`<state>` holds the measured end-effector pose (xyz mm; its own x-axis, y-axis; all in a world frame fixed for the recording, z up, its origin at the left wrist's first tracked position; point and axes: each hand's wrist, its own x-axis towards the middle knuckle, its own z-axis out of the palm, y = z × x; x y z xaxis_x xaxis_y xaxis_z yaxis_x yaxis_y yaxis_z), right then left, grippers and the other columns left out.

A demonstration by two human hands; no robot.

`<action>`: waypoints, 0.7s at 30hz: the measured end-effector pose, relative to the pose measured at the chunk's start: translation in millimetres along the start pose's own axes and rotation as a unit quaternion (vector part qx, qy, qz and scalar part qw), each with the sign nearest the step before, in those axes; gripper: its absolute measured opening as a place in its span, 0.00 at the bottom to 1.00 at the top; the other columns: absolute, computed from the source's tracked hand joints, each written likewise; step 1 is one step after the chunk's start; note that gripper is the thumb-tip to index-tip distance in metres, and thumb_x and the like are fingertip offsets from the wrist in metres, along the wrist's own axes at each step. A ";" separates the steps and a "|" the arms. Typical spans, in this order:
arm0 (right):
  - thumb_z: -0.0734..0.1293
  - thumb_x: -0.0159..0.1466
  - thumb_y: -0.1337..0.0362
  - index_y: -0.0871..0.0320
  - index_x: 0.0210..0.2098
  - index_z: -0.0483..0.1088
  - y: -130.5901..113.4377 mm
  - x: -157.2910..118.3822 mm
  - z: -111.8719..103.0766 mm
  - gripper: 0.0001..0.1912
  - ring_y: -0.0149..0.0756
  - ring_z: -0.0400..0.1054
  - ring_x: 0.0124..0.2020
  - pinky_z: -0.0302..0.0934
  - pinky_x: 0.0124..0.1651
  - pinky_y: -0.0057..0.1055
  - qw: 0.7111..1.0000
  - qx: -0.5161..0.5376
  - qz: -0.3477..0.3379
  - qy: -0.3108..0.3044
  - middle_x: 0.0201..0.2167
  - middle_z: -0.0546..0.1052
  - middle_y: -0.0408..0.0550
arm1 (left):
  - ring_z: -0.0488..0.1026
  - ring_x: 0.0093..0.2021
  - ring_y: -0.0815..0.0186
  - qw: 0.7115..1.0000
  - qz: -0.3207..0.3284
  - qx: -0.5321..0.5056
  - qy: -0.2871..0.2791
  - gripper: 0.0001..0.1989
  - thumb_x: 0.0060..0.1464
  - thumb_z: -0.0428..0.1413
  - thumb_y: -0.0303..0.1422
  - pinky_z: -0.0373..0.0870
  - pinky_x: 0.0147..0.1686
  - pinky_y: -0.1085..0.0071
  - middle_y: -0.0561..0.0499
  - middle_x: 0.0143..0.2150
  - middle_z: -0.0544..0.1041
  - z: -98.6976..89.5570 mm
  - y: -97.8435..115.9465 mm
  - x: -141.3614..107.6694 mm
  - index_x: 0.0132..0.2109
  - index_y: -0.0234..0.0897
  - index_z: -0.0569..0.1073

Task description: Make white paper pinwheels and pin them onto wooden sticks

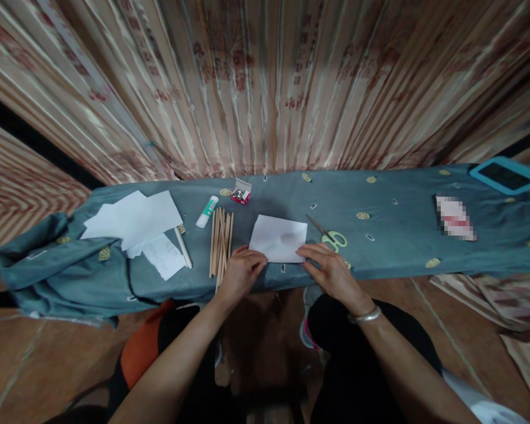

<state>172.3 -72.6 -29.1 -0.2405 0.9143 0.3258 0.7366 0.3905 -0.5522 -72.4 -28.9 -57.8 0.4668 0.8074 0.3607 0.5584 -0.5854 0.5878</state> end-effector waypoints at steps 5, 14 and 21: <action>0.72 0.60 0.58 0.54 0.45 0.76 -3.2 3.4 -3.0 0.14 0.45 0.72 0.49 0.66 0.53 0.44 0.999 0.043 0.032 -0.010 0.46 0.79 0.52 | 0.80 0.38 0.63 1.000 -0.013 -0.012 0.001 0.04 0.56 0.59 0.27 0.68 0.55 0.56 0.51 0.35 0.83 -1.9 -0.1 1.6 0.34 0.39 0.78; 0.66 0.65 0.59 0.54 0.30 0.78 -2.4 9.6 2.1 0.11 0.41 0.74 0.41 0.66 0.46 0.39 0.994 0.105 0.032 0.015 0.37 0.81 0.49 | 0.80 0.43 0.60 0.999 0.022 0.021 0.013 0.06 0.56 0.59 0.27 0.70 0.55 0.54 0.48 0.41 0.83 -1.0 -1.8 1.2 0.41 0.39 0.78; 0.65 0.64 0.57 0.57 0.25 0.75 -1.8 15.0 5.0 0.15 0.36 0.71 0.32 0.63 0.36 0.30 0.981 0.163 0.095 0.052 0.28 0.78 0.45 | 0.59 0.67 0.52 0.991 0.070 0.097 0.066 0.28 0.56 0.57 0.26 0.63 0.62 0.50 0.38 0.66 0.64 -4.1 6.9 1.3 0.64 0.38 0.63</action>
<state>164.2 -59.0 -27.0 -0.0398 0.9648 0.2598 0.5170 0.2424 -0.8210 -70.7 -31.6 -50.3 0.4623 0.7118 0.5288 0.6212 -0.6855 0.3797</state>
